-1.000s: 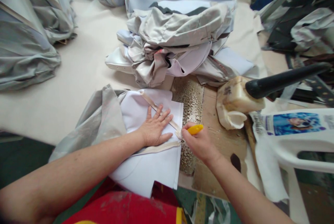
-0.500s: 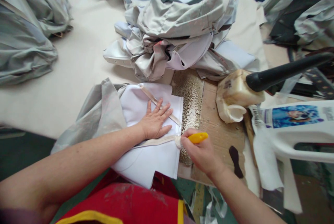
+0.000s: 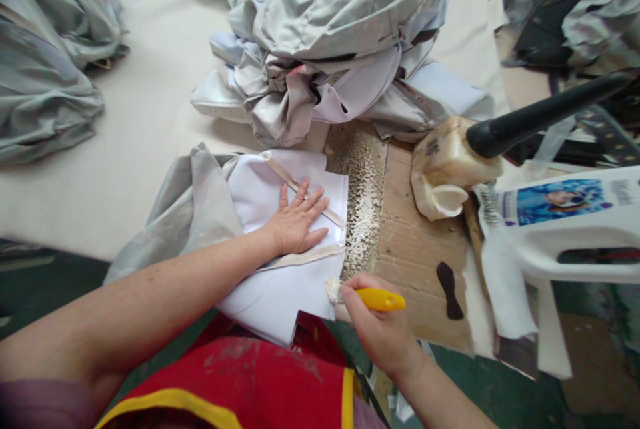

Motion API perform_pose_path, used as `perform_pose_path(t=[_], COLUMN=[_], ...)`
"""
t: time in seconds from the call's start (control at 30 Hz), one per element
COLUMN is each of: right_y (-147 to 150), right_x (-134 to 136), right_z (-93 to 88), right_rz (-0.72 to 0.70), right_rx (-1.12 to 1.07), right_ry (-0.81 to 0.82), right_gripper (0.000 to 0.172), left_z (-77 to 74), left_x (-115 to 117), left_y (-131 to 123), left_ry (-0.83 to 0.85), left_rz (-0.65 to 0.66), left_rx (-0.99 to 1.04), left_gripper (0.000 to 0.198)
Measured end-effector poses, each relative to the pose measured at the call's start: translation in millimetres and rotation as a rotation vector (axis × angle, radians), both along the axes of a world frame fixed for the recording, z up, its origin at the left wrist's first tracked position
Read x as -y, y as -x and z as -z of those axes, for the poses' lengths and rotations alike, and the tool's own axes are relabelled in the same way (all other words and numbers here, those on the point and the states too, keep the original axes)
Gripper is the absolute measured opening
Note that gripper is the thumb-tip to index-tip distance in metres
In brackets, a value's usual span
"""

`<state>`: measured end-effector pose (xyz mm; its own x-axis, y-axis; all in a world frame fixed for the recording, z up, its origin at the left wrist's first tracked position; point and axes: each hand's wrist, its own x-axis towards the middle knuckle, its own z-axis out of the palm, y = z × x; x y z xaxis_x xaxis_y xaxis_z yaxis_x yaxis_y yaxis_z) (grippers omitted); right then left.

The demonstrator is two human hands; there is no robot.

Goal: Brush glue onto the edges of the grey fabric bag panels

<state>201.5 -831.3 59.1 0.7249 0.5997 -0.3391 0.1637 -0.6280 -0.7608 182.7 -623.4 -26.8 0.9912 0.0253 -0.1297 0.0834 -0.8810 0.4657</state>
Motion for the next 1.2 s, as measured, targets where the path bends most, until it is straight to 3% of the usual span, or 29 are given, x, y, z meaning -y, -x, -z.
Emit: perform_pose_path(t=[0.23,0.43,0.63,0.7,0.83,0.93,1.0,1.07,1.13,1.2], right_y=[15,31,34,34,43,51,53,53,51,50], right_x=[16,23,41,38,34,46,58,68,72,70], right_z=[-9.1,-5.5,-22.3,-18.1,-0.1,0.2,-9.3,-21.6,-30.4,-31.3], right_rz=[0.073,-0.021,0.109,0.089,-0.052,0.009,0.095,0.197,0.262,0.220], right_rx=[0.070,0.080,0.249,0.299,0.210,0.162,0.158,0.192,0.247,0.291], right_ry=[-0.027,-0.041,-0.121,-0.167,-0.163,-0.111,-0.121,-0.187,-0.263,-0.299], right_gripper=[0.029,0.029,0.016,0.012,0.021,0.024,0.022,0.017,0.012,0.007], left_z=[-2.1,-2.2,-4.0,-5.2,-4.7,-8.6,-21.1,-44.2,-73.4,-99.2], left_x=[1,1,3,4,5,6,7,9,12,16], left_y=[-1,-3,-3,-2,-2,-5,-4,4,25,58], left_ry=[-0.017,-0.014,-0.042,-0.057,-0.072,-0.068,-0.055,-0.031,-0.007,-0.004], left_rz=[0.004,0.007,0.005,0.005,0.004,0.002,-0.016,-0.034,-0.004,0.081], left_rx=[-0.019,-0.032,-0.027,-0.033,-0.046,-0.060,-0.085,-0.123,-0.152,-0.148], left_gripper=[0.069,0.069,0.069,0.069,0.069,0.069,0.067,0.066,0.067,0.070])
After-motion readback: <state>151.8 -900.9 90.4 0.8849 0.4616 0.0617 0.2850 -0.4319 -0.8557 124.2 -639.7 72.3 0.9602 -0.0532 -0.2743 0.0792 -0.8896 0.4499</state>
